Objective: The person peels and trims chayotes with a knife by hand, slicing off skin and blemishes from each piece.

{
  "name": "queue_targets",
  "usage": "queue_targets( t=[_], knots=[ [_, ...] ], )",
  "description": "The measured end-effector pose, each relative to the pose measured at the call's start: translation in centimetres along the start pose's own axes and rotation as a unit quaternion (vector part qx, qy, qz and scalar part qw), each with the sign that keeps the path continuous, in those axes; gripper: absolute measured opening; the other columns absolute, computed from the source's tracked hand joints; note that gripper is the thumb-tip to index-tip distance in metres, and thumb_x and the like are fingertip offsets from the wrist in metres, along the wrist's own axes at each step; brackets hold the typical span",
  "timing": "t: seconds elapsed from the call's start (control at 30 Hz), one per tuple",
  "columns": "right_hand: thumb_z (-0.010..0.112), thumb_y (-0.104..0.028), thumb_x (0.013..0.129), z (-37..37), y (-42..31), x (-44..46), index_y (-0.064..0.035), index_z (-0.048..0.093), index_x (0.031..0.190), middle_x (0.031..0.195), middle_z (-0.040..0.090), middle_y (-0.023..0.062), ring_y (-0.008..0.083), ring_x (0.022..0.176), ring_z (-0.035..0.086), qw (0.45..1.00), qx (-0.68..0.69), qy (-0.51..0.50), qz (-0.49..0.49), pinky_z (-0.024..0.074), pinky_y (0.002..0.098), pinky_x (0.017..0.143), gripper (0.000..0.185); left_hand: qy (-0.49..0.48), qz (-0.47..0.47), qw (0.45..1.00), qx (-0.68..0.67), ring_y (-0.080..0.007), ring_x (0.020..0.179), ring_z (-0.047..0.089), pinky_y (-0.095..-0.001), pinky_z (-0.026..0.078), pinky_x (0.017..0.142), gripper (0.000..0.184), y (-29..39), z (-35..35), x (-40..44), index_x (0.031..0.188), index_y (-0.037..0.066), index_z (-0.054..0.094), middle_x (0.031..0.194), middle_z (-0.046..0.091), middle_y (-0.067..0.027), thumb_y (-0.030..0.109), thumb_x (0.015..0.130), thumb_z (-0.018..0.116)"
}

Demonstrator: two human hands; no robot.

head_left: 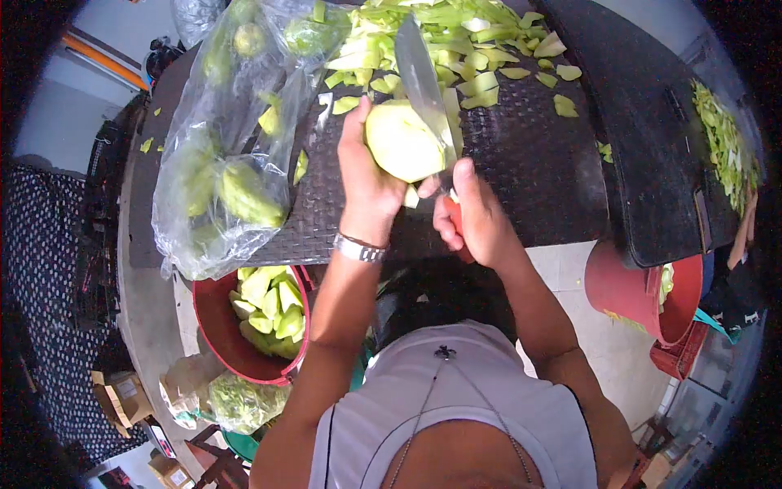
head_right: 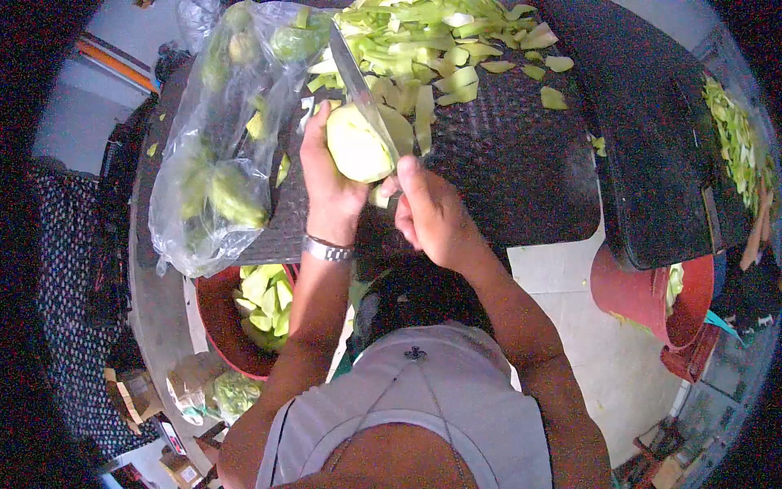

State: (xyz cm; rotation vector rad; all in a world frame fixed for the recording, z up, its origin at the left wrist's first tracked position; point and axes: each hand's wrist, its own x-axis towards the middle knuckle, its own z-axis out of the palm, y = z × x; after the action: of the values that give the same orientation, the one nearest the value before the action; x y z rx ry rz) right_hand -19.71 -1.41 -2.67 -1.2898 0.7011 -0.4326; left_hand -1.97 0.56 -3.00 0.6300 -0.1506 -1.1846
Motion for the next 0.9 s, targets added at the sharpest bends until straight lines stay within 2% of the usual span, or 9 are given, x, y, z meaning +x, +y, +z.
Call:
queue_targets(
  t=[0.07,0.13,0.17,0.23,0.33,0.4,0.53,0.63,0.9],
  knots=[
    [0.038,-0.049,0.11,-0.4,-1.1,-0.5,-0.0033,0.062,0.093,0.059,0.05,0.0025,0.0098,0.049,0.045,0.999,-0.026,0.039,-0.017,0.0381,0.0286,0.045,0.054,0.087,0.057,0.993,0.048,-0.0241,0.093,0.068,-0.04,0.054,0.088,0.04,0.7,0.2,0.5,0.104,0.006,0.064,0.093,0.068,-0.0095,0.045,0.1,0.058],
    [0.047,-0.046,0.108,-1.7,-2.2,-1.2,-0.0008,0.064,0.088,0.06,0.053,0.006,0.0114,0.054,0.05,0.998,-0.053,0.031,-0.02,0.0418,0.0314,0.048,0.052,0.039,0.13,0.962,0.238,-0.0215,0.104,0.062,-0.0339,0.048,0.091,0.04,3.3,-0.5,-0.1,0.112,0.004,0.06,0.109,0.065,-0.0089,0.042,0.1,0.062],
    [0.048,-0.047,0.107,-2.7,-2.4,-1.1,0.0001,0.064,0.088,0.061,0.054,0.0087,0.0133,0.055,0.051,0.988,-0.146,0.024,-0.046,0.0426,0.0333,0.05,0.053,0.113,0.308,0.834,0.443,-0.0194,0.113,0.058,-0.0349,0.046,0.098,0.039,3.9,-0.4,-1.3,0.12,0.0,0.06,0.117,0.065,-0.01,0.032,0.099,0.067],
    [0.051,-0.047,0.106,-5.0,-2.9,-0.5,0.0019,0.065,0.088,0.063,0.055,0.0141,0.017,0.057,0.055,0.941,-0.325,0.012,-0.092,0.0443,0.0371,0.052,0.054,0.035,0.515,0.679,0.522,-0.0215,0.123,0.056,-0.0386,0.045,0.105,0.047,6.7,0.7,-2.4,0.125,-0.002,0.061,0.126,0.064,-0.0119,0.017,0.087,0.081],
    [0.055,-0.047,0.104,-7.1,-7.1,-0.1,0.0027,0.065,0.089,0.065,0.055,0.0198,0.0234,0.059,0.06,0.909,-0.405,-0.071,-0.071,0.0457,0.043,0.057,0.053,-0.201,0.503,0.447,0.711,-0.0331,0.117,0.062,-0.0431,0.049,0.101,0.059,9.8,7.1,-6.1,0.126,0.002,0.061,0.124,0.065,-0.0174,0.024,0.077,0.085],
    [0.056,-0.043,0.104,-7.4,-10.2,0.7,0.0005,0.062,0.082,0.058,0.051,0.01,0.0183,0.053,0.055,0.881,-0.45,-0.134,-0.06,0.0439,0.0376,0.054,0.049,-0.368,0.424,0.3,0.771,-0.0372,0.119,0.063,-0.046,0.05,0.102,0.065,10.2,9.5,-5.4,0.131,0.003,0.06,0.126,0.066,-0.0201,0.029,0.076,0.084],
    [0.059,-0.042,0.102,-7.3,-11.0,2.1,-0.0019,0.06,0.079,0.055,0.05,0.0114,0.0252,0.05,0.054,0.803,-0.55,-0.125,-0.192,0.0447,0.0385,0.054,0.047,-0.382,0.189,0.279,0.861,-0.0429,0.105,0.065,-0.0479,0.053,0.09,0.071,8.8,9.5,-1.8,0.13,0.005,0.06,0.11,0.069,-0.0224,0.032,0.07,0.087],
    [0.057,-0.044,0.102,-7.4,-8.9,3.1,-0.0034,0.061,0.083,0.058,0.054,0.0145,0.0342,0.054,0.058,0.712,-0.534,-0.024,-0.456,0.0449,0.043,0.054,0.046,-0.391,0.095,0.31,0.861,-0.0435,0.101,0.066,-0.0481,0.053,0.084,0.078,8.3,9.3,0.1,0.133,0.008,0.057,0.101,0.07,-0.0218,0.033,0.067,0.089],
    [0.055,-0.039,0.103,-9.2,-6.8,2.5,-0.0151,0.068,0.097,0.066,0.06,0.0128,0.0347,0.063,0.062,0.635,-0.711,-0.042,-0.298,0.0446,0.0448,0.054,0.028,-0.441,0.178,0.469,0.745,-0.0428,0.097,0.067,-0.0464,0.055,0.087,0.075,3.2,2.8,3.2,0.129,0.005,0.055,0.097,0.068,-0.0233,0.026,0.066,0.09]
  ],
)
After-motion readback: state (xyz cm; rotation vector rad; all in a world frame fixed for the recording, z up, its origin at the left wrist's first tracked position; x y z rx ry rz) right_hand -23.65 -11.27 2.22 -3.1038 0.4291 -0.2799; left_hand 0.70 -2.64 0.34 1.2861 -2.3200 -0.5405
